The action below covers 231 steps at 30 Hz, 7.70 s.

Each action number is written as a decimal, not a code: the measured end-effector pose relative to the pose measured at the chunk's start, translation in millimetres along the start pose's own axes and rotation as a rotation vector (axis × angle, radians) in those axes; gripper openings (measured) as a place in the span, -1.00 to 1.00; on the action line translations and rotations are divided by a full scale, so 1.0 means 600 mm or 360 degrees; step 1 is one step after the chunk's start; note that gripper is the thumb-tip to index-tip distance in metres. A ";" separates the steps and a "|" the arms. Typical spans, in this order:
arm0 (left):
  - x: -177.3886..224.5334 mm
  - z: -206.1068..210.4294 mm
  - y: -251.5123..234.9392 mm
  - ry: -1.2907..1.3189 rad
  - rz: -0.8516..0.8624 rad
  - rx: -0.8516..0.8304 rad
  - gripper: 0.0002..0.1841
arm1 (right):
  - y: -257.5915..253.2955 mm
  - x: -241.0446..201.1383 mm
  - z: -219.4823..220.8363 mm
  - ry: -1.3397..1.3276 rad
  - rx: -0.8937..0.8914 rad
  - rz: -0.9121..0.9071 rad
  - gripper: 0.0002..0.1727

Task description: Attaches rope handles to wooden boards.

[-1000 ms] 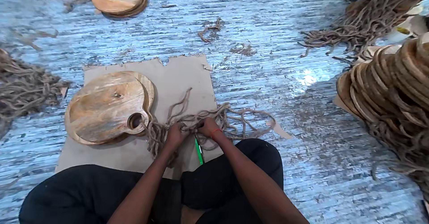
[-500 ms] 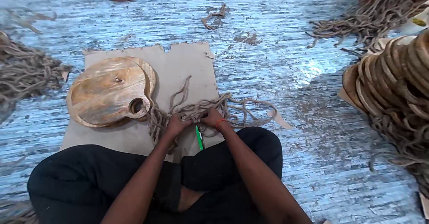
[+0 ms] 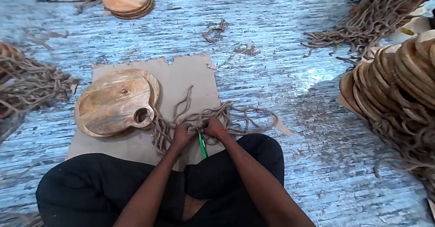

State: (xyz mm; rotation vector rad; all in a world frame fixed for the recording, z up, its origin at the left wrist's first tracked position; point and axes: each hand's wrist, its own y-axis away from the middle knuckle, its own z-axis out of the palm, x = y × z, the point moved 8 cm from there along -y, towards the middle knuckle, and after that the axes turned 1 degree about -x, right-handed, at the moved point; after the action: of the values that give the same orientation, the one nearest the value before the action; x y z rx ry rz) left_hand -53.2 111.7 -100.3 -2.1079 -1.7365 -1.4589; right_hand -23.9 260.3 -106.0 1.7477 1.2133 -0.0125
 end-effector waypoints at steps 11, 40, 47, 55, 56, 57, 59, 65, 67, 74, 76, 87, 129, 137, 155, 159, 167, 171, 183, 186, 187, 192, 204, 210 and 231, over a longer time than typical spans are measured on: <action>0.007 -0.002 0.002 -0.0068 -0.0014 0.0100 -0.70 | -0.004 0.004 0.004 -0.0084 0.0115 0.0033 -0.80; -0.007 -0.018 0.005 -0.0092 -0.0021 -0.0066 -0.63 | 0.002 0.011 -0.019 -0.0019 0.0200 -0.0066 -0.75; -0.001 -0.032 0.016 0.0290 -0.0020 0.0012 -0.62 | 0.051 0.002 -0.014 0.0664 0.0176 -0.0286 -0.10; 0.006 -0.070 0.034 0.0406 0.0034 0.0096 -0.74 | 0.115 0.118 -0.106 0.0888 0.0183 0.0645 -0.53; 0.003 -0.071 0.032 0.0415 0.0052 0.0089 -0.74 | 0.118 0.149 -0.138 0.0848 0.0270 0.0793 -0.47; -0.001 -0.069 0.030 0.0422 0.0078 0.0082 -0.73 | 0.125 0.180 -0.172 0.0796 0.0379 0.0903 -0.43; -0.004 -0.064 0.028 0.0400 0.0121 0.0050 -0.71 | 0.153 0.215 -0.224 0.0728 0.0470 0.0958 -0.48; 0.017 -0.051 0.040 0.0395 0.0152 -0.0060 -0.51 | 0.158 0.052 -0.213 0.0350 0.0709 -0.0327 -0.57; 0.013 -0.049 0.042 0.0402 0.0178 -0.0086 -0.48 | 0.158 -0.021 -0.149 0.0195 0.0728 -0.0755 -0.53; 0.006 -0.025 0.055 0.0404 0.0232 -0.0340 -0.49 | 0.086 -0.107 -0.002 0.0398 0.0187 -0.0822 -0.58; 0.007 -0.024 0.063 0.0443 0.0168 -0.0356 -0.50 | 0.086 -0.096 -0.010 0.0387 0.0164 -0.0796 -0.64; -0.005 -0.011 0.039 0.0250 0.0172 -0.0076 -0.66 | 0.061 -0.036 -0.035 0.0155 0.0375 -0.0872 -0.73; 0.012 0.000 0.018 0.0012 0.0157 0.0117 -0.81 | 0.009 -0.018 -0.008 0.0140 0.0099 -0.0377 -0.77; 0.010 -0.003 0.015 0.0026 0.0179 0.0140 -0.82 | 0.012 -0.021 -0.013 0.0104 0.0156 -0.0391 -0.77; 0.011 0.006 0.002 -0.0028 0.0166 0.0123 -0.82 | 0.004 -0.019 -0.006 0.0176 0.0110 -0.0302 -0.73; 0.002 0.014 0.001 -0.0059 0.0149 -0.0039 -0.80 | 0.003 -0.010 0.013 0.0203 0.0007 -0.0229 -0.76; 0.010 0.005 -0.003 -0.0061 0.0203 0.0128 -0.82 | -0.005 -0.020 0.004 0.0211 0.0063 -0.0195 -0.76; 0.004 0.011 0.000 -0.0078 0.0197 0.0064 -0.81 | 0.004 -0.015 0.009 0.0191 0.0037 -0.0095 -0.77; 0.014 0.003 0.001 -0.0102 0.0241 0.0107 -0.85 | 0.007 -0.025 0.004 0.0206 0.0082 -0.0036 -0.77; 0.008 0.010 0.003 -0.0150 0.0241 0.0103 -0.85 | 0.017 -0.023 0.012 0.0201 0.0088 -0.0035 -0.77; 0.007 0.010 0.003 -0.0170 0.0245 0.0079 -0.85 | 0.020 -0.023 0.012 0.0192 0.0089 -0.0042 -0.77; 0.011 0.008 0.001 -0.0160 0.0287 0.0168 -0.86 | 0.012 -0.025 0.011 0.0197 0.0170 -0.0063 -0.80; 0.008 0.013 0.004 -0.0228 0.0238 0.0079 -0.79 | 0.043 -0.022 -0.016 0.0114 0.0327 -0.0090 -0.75; 0.021 -0.045 0.071 0.0246 0.0157 0.0087 -0.64 | 0.093 -0.009 -0.064 -0.0194 0.0501 -0.0273 -0.45; 0.031 -0.038 0.059 -0.0074 0.0419 0.0187 -0.66 | 0.081 -0.084 -0.046 0.0018 0.0517 -0.1020 -0.62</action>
State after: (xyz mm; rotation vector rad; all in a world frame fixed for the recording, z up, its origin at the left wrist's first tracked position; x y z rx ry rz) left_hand -40.9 99.4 -57.8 -2.2218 -1.4496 -1.2172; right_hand -27.3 242.1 -33.1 1.5468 1.8095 -0.6061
